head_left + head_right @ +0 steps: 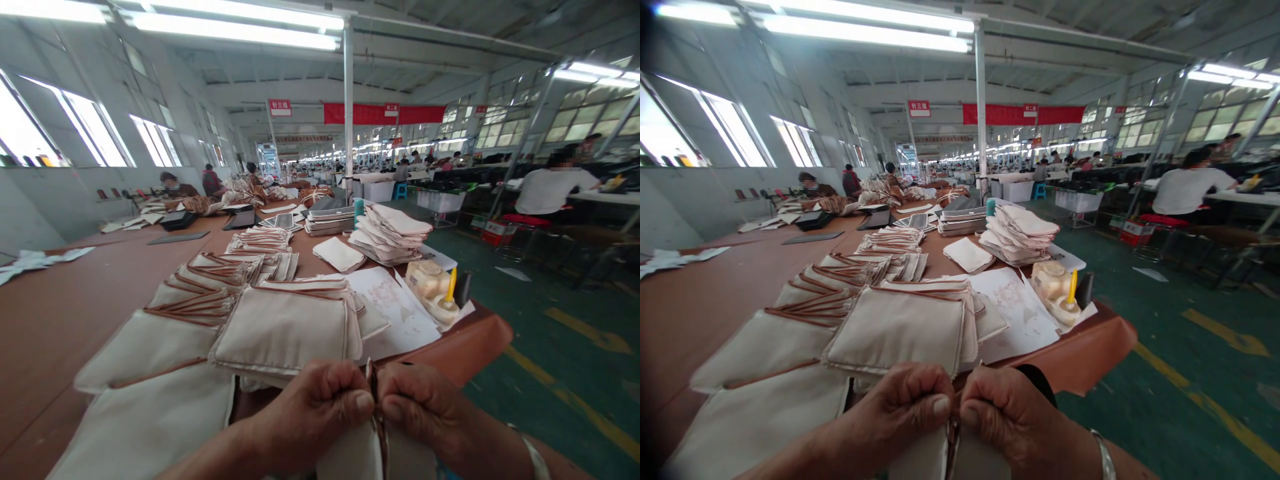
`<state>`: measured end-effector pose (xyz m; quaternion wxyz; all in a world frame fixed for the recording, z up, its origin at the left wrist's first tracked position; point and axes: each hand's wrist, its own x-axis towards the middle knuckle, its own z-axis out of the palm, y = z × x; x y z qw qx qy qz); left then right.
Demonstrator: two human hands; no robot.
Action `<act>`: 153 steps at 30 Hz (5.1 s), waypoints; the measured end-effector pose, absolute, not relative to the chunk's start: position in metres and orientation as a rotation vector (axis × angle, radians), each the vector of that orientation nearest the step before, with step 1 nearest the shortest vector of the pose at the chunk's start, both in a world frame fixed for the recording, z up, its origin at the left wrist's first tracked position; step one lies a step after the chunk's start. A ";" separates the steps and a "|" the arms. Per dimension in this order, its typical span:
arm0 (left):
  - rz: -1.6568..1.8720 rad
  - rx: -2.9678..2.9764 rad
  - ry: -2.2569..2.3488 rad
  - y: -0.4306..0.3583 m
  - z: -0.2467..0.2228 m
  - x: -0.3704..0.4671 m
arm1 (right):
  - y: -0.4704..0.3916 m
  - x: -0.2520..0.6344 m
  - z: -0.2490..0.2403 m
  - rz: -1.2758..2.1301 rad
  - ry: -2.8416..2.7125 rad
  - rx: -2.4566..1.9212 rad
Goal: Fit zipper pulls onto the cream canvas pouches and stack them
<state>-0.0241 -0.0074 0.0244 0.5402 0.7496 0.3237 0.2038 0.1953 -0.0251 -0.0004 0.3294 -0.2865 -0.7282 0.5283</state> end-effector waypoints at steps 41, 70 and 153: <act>0.745 2.914 0.847 -0.018 0.023 -0.041 | -0.022 0.184 0.004 1.873 -1.430 -0.857; 0.315 2.823 0.829 -0.008 0.018 -0.026 | -0.015 0.192 -0.017 1.655 -1.743 -1.065; 0.233 2.619 0.973 -0.016 0.009 -0.011 | -0.024 0.202 -0.020 1.568 -1.841 -0.906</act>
